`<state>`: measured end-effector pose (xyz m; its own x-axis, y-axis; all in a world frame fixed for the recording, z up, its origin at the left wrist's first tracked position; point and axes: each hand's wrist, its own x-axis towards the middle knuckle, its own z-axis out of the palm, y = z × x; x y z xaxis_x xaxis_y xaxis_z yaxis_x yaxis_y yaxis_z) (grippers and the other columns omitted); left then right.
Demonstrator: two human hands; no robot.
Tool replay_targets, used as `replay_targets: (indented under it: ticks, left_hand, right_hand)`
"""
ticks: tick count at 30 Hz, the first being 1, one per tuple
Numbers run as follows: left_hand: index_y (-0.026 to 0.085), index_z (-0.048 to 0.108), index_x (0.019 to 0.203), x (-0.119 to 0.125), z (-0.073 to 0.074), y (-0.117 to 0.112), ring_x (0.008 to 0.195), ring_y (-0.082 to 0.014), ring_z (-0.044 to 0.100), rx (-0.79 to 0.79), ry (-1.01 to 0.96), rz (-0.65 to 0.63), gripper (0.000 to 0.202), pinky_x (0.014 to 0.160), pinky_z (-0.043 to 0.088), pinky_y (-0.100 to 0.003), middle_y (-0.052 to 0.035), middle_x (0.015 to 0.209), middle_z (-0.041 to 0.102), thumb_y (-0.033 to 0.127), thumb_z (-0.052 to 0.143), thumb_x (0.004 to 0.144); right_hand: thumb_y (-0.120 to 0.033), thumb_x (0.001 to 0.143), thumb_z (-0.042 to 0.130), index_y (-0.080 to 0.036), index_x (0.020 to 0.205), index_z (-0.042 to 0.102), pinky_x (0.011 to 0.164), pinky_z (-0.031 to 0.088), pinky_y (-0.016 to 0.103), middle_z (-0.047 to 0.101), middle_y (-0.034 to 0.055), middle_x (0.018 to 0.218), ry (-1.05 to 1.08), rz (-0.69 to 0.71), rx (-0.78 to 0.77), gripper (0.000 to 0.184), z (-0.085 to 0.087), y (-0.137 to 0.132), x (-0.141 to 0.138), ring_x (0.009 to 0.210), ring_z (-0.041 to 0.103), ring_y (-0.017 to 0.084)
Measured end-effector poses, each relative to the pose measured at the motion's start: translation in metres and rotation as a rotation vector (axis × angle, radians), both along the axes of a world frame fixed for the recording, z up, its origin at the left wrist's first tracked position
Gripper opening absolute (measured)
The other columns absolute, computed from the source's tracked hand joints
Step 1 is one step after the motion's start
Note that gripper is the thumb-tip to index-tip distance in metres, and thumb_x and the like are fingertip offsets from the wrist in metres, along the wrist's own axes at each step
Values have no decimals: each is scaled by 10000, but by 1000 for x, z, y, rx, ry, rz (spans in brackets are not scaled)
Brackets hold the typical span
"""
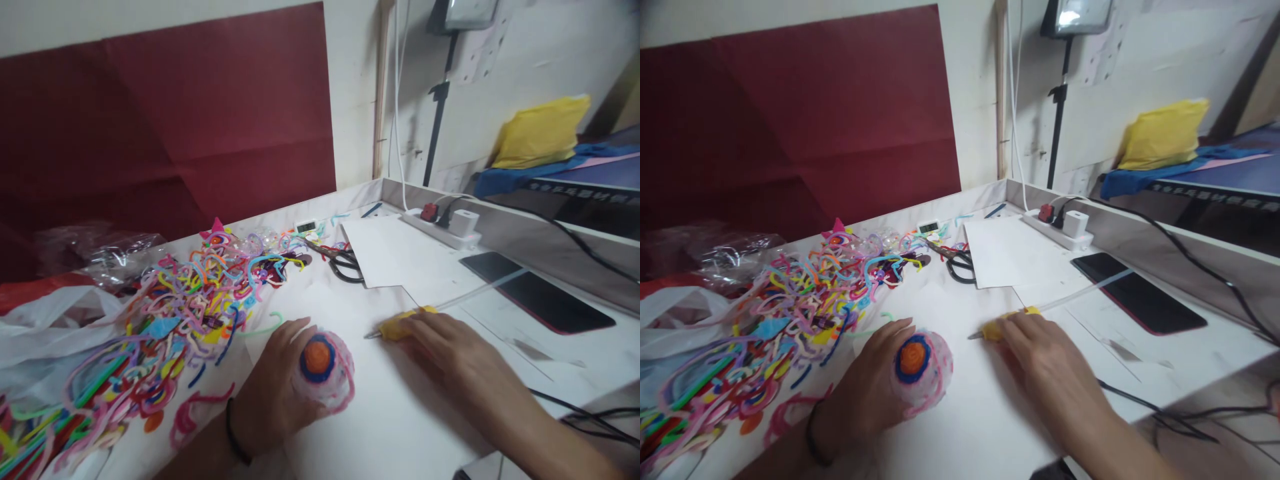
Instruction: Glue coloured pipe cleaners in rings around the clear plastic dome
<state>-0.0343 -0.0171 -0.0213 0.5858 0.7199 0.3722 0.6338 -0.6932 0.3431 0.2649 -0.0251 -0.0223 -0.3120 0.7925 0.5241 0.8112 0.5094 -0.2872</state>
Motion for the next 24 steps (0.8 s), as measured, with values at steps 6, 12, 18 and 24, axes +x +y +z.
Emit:
replay_targets:
  ticks: [6,12,18,24]
  left_hand:
    - [306,159,1507,-11,4,20,1402,-334,338,-193,11,-267,880,1132,325,-540,-103,1542,325,320,684,800]
    - [278,162,1501,-12,-12,20,1376,-340,379,-239,-64,-208,871,1119,348,-526,-115,1518,350,395,672,804]
    - [282,166,1494,-12,-17,18,1380,-334,368,-252,-103,-179,829,1118,341,-524,-111,1516,342,412,641,827]
    - [263,157,1503,-10,-13,17,1401,-319,336,-195,-83,-190,768,1130,327,-514,-120,1529,314,521,544,892]
  right_hand:
    - [-469,934,443,-267,956,610,558,479,400,630,81,867,-117,-242,-135,263,-26,-10,40,669,618,252]
    - [-507,898,451,-239,1027,600,640,470,394,633,82,906,-93,-311,-315,332,-30,-11,49,767,636,260]
    - [-438,870,428,-241,810,608,598,423,373,624,69,815,-106,-373,-457,274,-18,-6,49,633,624,240]
    - [-413,855,443,-242,838,587,574,421,366,683,82,797,17,-419,-526,225,-10,-4,49,640,645,259]
